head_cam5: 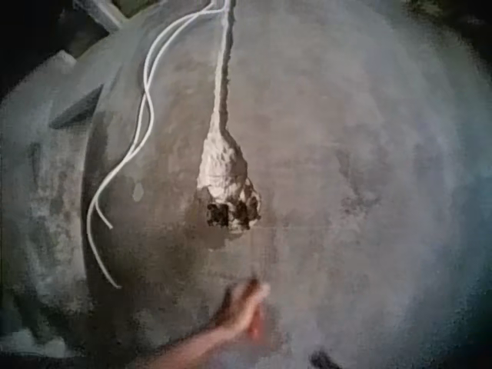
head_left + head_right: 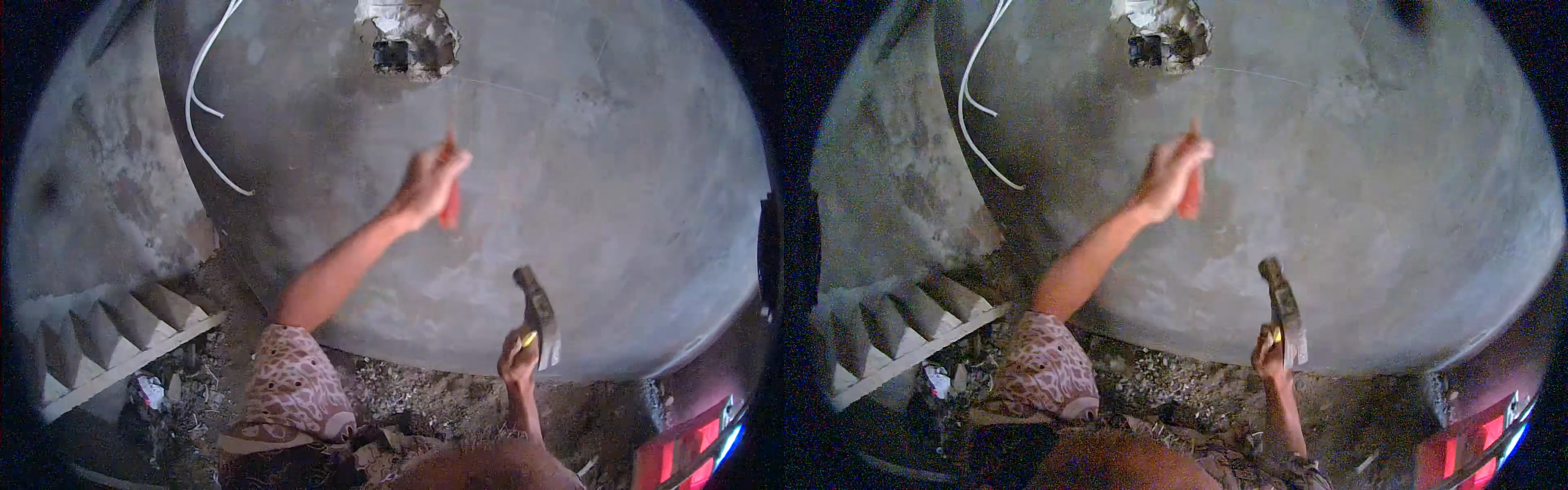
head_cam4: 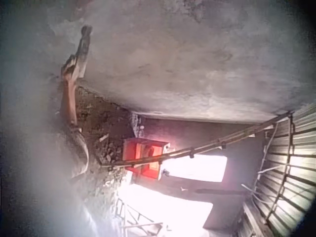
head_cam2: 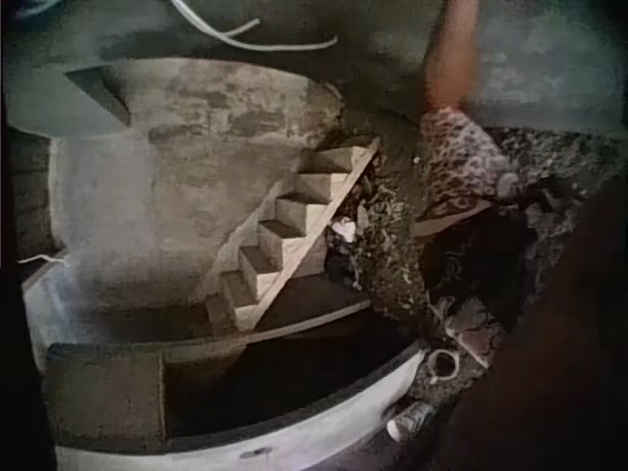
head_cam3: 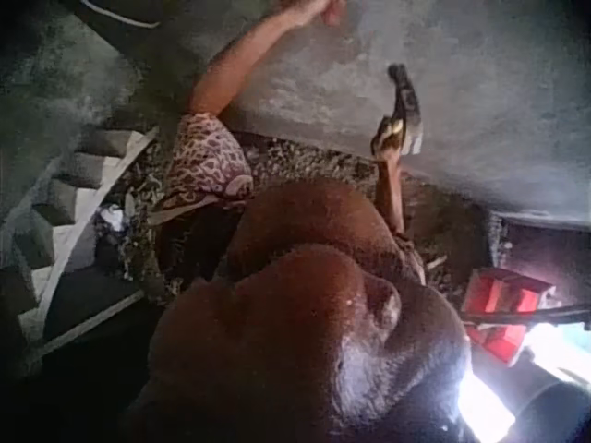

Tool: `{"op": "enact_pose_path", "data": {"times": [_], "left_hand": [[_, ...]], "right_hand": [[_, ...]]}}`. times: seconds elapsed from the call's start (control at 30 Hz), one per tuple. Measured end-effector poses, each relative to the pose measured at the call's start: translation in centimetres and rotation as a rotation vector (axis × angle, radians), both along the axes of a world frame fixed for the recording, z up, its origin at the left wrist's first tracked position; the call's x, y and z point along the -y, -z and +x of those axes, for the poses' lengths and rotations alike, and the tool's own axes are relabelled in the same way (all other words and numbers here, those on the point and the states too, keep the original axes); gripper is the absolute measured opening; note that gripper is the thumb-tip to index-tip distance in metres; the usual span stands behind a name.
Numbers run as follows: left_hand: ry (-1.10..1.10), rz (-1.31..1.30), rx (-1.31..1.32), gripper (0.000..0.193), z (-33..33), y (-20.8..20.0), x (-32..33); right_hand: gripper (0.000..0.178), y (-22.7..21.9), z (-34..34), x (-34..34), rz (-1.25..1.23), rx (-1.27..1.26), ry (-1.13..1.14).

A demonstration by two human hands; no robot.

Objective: The person applies mortar around a wall opening using a hand tool while holding a wooden board. Then, the person chips concrete around the opening using a hammer and screwdriver and adjusts an electrical box in the wall by hand.

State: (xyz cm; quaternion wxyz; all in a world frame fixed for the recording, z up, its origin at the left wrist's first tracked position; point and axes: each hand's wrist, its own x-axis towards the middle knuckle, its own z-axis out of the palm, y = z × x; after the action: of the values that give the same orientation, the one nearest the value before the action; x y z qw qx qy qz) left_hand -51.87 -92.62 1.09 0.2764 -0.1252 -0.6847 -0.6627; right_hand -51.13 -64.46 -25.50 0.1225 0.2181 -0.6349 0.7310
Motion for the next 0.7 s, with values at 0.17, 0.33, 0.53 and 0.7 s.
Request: {"op": "enact_pose_path", "data": {"times": [0.17, 0.33, 0.53, 0.7], "left_hand": [[-0.227, 0.054, -0.030, 0.037, -1.3, -7.5, 8.4], [-0.093, 0.122, -0.051, 0.034, -1.5, -13.9, 13.1], [-0.064, 0.056, 0.054, 0.032, -0.6, -14.8, 13.2], [0.060, 0.035, 0.175, 0.031, -0.4, -15.8, 13.2]], "right_hand": [[0.027, 4.9, 3.7, -4.8, 0.707, 0.079, 0.326], [0.034, 15.3, 5.2, -11.0, 0.620, 0.356, 0.363], [0.036, 21.8, 6.6, -16.4, 0.523, 0.589, 0.412], [0.037, 23.9, 6.7, -18.0, 0.471, 0.630, 0.404]]}}
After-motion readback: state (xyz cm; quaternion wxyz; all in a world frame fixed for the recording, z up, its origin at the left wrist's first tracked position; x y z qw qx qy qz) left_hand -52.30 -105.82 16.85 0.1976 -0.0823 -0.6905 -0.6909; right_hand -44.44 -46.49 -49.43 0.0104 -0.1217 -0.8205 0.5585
